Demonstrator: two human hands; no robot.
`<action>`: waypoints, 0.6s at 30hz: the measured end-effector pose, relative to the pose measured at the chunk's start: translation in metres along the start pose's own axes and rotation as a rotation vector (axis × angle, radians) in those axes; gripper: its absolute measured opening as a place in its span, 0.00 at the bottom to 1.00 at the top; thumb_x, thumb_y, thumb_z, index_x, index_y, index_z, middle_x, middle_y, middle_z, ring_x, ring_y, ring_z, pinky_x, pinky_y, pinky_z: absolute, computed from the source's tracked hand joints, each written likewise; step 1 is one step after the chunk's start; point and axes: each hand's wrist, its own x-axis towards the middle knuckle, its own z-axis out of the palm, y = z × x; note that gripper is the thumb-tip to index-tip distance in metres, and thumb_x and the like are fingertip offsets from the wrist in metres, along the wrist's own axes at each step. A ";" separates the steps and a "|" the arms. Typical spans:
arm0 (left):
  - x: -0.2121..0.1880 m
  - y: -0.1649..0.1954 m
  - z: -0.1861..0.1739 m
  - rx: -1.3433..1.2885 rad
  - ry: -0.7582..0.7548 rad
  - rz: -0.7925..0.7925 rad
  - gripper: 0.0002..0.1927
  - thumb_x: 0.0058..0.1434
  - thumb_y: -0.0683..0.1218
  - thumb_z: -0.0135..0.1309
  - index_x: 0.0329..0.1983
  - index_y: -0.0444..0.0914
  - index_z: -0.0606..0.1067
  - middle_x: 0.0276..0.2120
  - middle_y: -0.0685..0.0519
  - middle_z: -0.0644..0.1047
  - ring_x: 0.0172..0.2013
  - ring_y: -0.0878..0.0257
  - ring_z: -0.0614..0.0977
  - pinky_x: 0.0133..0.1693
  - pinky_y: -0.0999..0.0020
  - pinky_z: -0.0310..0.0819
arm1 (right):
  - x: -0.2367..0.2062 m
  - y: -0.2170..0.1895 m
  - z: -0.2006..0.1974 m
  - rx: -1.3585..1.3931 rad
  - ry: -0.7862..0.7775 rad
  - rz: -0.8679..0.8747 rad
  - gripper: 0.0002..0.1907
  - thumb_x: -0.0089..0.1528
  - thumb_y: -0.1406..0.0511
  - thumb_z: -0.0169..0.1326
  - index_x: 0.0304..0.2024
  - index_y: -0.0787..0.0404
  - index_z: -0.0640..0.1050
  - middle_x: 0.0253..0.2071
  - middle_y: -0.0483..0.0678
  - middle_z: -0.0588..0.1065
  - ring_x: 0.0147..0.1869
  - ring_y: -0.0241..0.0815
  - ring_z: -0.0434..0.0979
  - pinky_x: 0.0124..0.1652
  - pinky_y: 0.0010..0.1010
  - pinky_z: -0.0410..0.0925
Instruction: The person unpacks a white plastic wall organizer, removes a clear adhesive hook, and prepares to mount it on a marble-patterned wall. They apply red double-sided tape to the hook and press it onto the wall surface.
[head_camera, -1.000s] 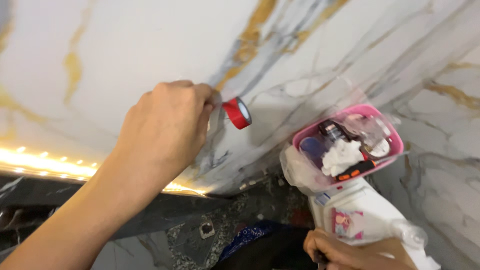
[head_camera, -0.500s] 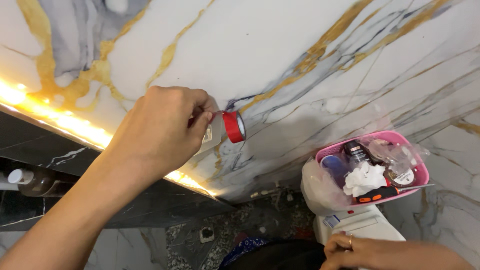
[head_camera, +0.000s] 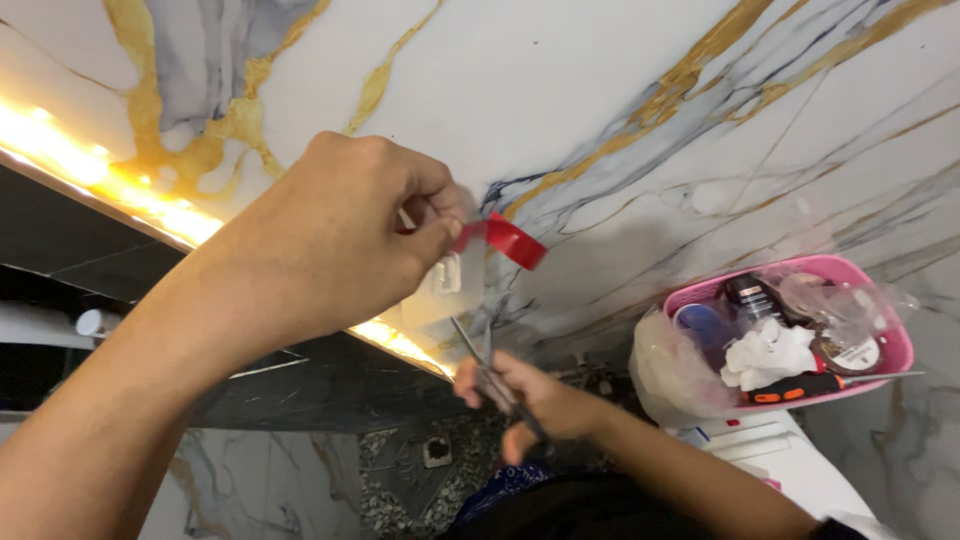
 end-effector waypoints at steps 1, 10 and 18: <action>0.000 0.002 -0.001 -0.002 -0.025 -0.009 0.08 0.59 0.44 0.55 0.33 0.36 0.82 0.25 0.47 0.83 0.30 0.58 0.83 0.37 0.65 0.79 | 0.014 0.009 0.006 0.079 0.004 -0.063 0.44 0.57 0.51 0.71 0.66 0.58 0.64 0.58 0.45 0.64 0.60 0.37 0.64 0.65 0.32 0.58; -0.013 0.005 -0.003 -0.097 0.013 -0.027 0.09 0.61 0.47 0.58 0.38 0.38 0.84 0.24 0.53 0.81 0.26 0.63 0.81 0.30 0.68 0.78 | 0.044 -0.010 0.016 0.110 0.065 -0.328 0.42 0.59 0.50 0.71 0.65 0.58 0.65 0.58 0.46 0.67 0.66 0.40 0.66 0.69 0.37 0.59; -0.019 0.000 -0.001 -0.104 0.031 -0.093 0.11 0.62 0.49 0.58 0.40 0.40 0.85 0.22 0.53 0.79 0.20 0.66 0.80 0.26 0.69 0.74 | 0.039 -0.027 0.025 0.103 0.115 -0.365 0.34 0.60 0.52 0.70 0.59 0.63 0.71 0.57 0.52 0.72 0.52 0.40 0.73 0.56 0.40 0.68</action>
